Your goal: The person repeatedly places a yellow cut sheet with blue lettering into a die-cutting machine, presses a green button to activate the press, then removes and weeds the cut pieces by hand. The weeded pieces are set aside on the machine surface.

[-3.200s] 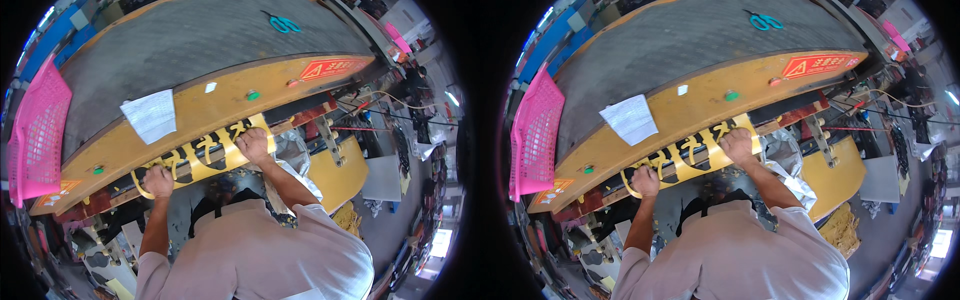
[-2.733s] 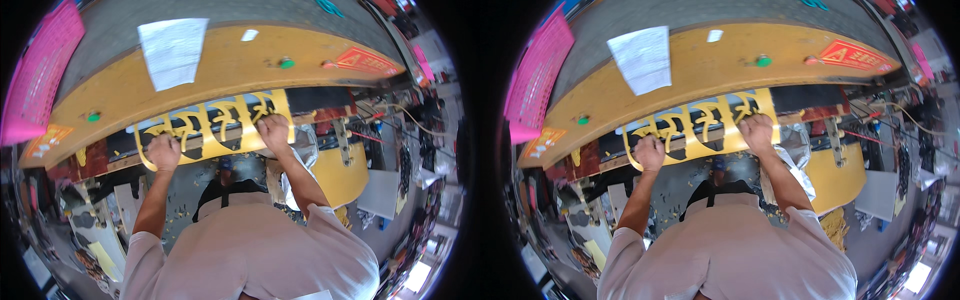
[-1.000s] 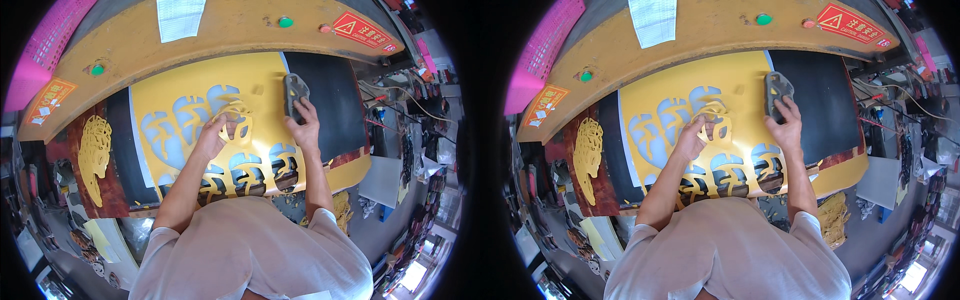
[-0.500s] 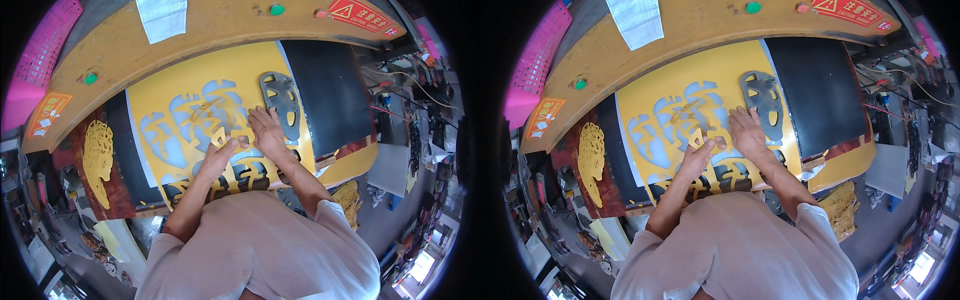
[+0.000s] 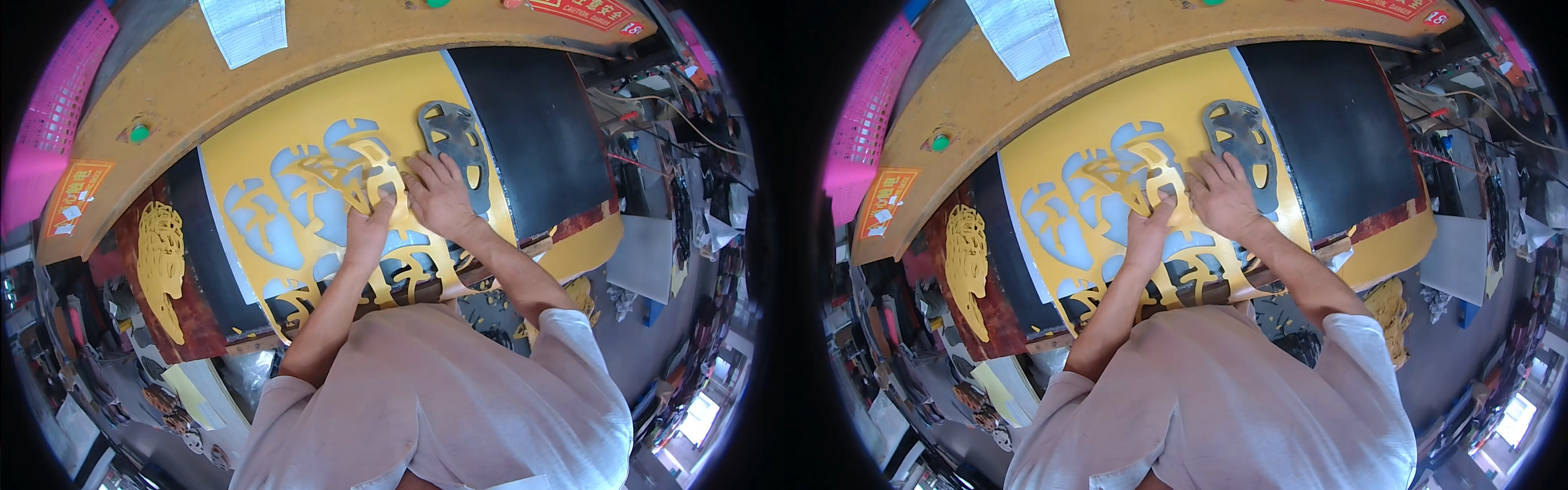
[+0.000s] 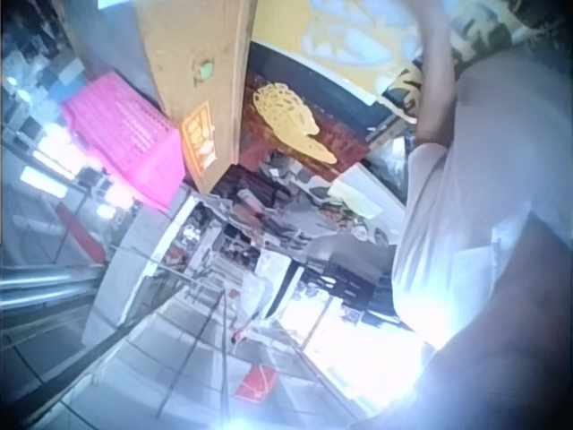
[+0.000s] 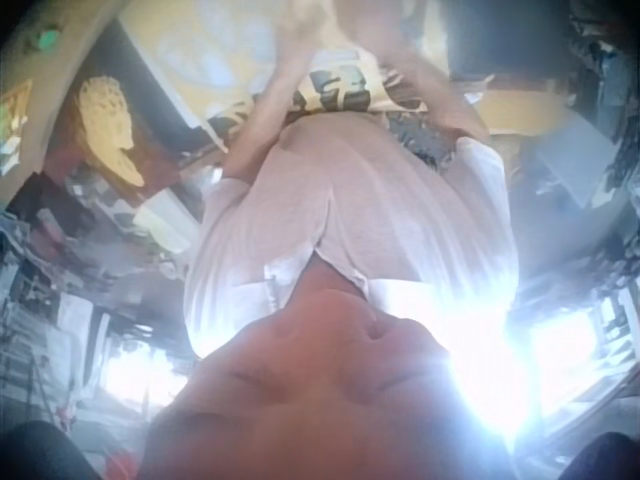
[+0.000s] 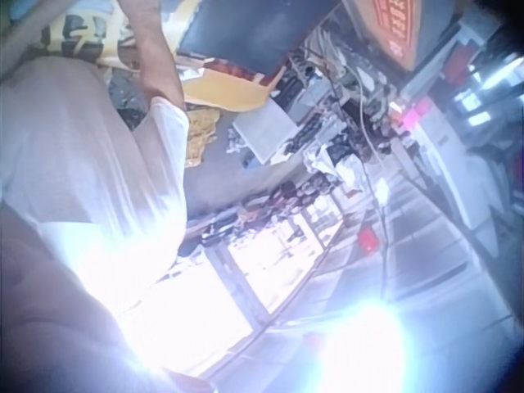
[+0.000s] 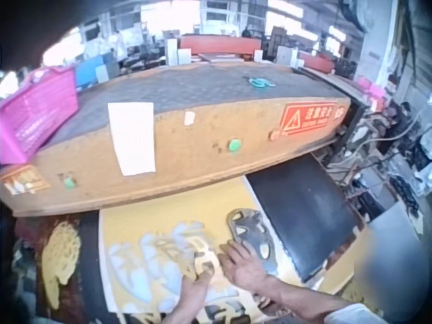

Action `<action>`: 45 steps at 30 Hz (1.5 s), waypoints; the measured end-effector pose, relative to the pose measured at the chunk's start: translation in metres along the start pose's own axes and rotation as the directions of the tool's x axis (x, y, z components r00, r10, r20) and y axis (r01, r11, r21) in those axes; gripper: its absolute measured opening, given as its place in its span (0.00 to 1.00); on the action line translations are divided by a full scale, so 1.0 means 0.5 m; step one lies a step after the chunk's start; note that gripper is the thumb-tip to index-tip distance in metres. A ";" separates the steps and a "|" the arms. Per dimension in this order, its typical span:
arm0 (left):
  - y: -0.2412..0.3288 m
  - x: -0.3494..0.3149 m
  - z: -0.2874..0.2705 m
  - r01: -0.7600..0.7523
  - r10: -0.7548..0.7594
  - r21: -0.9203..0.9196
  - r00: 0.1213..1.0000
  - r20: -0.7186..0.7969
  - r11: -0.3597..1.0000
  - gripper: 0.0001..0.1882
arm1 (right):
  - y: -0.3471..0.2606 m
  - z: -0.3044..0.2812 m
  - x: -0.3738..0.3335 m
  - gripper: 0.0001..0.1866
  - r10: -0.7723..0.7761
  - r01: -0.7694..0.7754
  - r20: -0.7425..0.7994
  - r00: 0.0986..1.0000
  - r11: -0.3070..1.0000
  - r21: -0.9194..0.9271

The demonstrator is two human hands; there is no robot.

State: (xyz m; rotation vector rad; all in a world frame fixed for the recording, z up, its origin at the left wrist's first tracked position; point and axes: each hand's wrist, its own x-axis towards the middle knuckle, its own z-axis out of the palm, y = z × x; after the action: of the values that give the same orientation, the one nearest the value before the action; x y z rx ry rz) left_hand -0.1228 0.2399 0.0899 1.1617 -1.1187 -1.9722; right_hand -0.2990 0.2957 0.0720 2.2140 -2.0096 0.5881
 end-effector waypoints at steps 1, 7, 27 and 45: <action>-0.001 0.002 0.000 0.062 -0.064 -0.140 0.998 -0.013 0.988 0.10 | 0.006 -0.004 -0.001 0.19 0.001 -0.001 -0.006 1.000 0.999 0.040; -0.055 0.026 -0.013 0.091 -0.075 -0.506 0.996 0.051 0.858 0.06 | 0.012 -0.005 0.002 0.23 -0.039 0.057 0.169 0.985 0.993 -0.107; 0.053 -0.240 -0.350 0.281 -0.330 -0.267 0.931 -0.158 0.922 0.24 | 0.004 0.012 0.009 0.25 -0.051 0.074 0.168 0.984 0.989 -0.129; 0.032 -0.337 -0.344 0.048 -0.115 -0.440 0.985 -0.128 0.897 0.19 | -0.356 0.047 0.078 0.29 -0.237 -0.618 0.609 0.757 0.045 0.785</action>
State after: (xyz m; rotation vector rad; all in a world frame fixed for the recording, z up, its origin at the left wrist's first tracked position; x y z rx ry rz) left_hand 0.1070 0.3039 0.1255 1.1005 -0.5150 -2.0202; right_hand -0.1180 0.2742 0.0966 3.0515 -2.7332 2.2665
